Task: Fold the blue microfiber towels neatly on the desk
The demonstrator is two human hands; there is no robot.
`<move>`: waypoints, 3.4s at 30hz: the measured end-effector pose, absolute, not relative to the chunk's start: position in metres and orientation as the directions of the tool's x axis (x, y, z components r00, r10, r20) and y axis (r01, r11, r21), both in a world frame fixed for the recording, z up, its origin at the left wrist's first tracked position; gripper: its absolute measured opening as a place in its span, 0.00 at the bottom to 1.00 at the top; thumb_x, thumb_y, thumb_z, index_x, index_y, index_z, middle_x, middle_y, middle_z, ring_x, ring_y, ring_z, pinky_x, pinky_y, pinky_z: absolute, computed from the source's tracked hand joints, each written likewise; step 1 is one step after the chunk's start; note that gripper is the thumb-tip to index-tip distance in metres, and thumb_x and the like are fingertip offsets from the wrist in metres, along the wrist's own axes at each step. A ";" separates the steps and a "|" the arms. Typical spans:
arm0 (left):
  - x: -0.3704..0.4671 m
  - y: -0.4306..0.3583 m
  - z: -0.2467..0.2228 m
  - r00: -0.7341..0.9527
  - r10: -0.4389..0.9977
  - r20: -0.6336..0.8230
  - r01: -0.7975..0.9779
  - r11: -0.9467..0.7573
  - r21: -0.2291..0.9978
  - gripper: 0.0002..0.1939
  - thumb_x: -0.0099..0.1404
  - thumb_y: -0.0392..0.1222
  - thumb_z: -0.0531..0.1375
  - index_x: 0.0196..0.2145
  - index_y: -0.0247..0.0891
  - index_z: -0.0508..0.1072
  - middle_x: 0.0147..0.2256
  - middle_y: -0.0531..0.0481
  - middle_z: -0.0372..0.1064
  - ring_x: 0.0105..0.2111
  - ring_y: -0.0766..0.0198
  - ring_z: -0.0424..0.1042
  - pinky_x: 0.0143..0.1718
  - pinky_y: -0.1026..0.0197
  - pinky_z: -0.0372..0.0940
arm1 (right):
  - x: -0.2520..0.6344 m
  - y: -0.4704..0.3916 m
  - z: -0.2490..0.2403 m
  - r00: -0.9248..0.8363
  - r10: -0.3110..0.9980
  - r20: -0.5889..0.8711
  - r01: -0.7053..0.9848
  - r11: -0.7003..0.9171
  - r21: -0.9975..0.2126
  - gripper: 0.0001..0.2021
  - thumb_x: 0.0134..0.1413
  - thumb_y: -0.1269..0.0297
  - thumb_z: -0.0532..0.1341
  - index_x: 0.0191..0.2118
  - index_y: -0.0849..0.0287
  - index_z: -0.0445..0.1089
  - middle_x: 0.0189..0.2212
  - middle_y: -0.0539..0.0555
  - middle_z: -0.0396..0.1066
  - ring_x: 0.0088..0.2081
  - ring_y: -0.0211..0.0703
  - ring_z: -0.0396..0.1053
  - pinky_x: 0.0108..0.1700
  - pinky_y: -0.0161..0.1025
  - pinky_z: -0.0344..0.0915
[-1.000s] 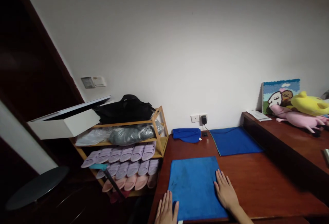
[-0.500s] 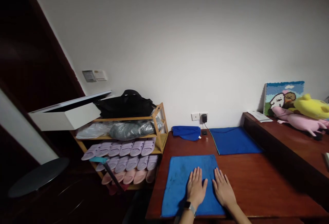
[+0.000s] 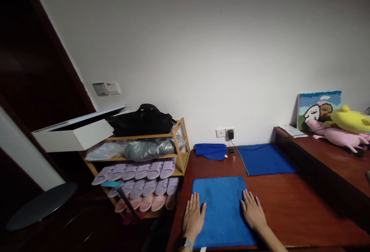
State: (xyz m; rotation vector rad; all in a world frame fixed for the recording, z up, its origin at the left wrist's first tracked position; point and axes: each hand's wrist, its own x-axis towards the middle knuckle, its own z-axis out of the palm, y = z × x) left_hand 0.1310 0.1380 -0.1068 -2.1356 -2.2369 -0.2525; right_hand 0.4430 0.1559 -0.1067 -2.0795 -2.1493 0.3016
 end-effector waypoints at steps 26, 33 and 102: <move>0.267 0.189 -0.108 0.294 0.945 0.147 0.927 -0.319 0.196 0.35 0.78 0.56 0.36 0.74 0.36 0.53 0.74 0.45 0.47 0.74 0.54 0.48 0.74 0.46 0.49 | 0.446 0.212 -0.100 -0.057 0.998 -0.029 0.963 0.047 -0.265 0.34 0.71 0.55 0.37 0.76 0.66 0.43 0.77 0.54 0.40 0.77 0.48 0.37 0.75 0.50 0.36; 0.143 0.188 -0.103 -0.011 0.993 0.114 0.995 0.000 0.098 0.35 0.78 0.56 0.40 0.73 0.33 0.55 0.74 0.41 0.48 0.74 0.52 0.49 0.73 0.44 0.48 | 0.445 0.210 -0.099 -0.038 0.998 -0.057 0.969 0.023 -0.246 0.35 0.71 0.53 0.35 0.76 0.66 0.41 0.77 0.52 0.39 0.77 0.47 0.36 0.76 0.49 0.34; 0.305 0.218 -0.092 0.371 0.920 0.130 0.877 -0.393 0.276 0.36 0.79 0.55 0.31 0.73 0.35 0.55 0.73 0.45 0.51 0.74 0.58 0.49 0.75 0.48 0.47 | 0.444 0.234 -0.103 -0.102 0.995 -0.013 0.966 0.096 -0.238 0.34 0.69 0.60 0.39 0.76 0.67 0.45 0.76 0.56 0.40 0.76 0.49 0.39 0.75 0.51 0.38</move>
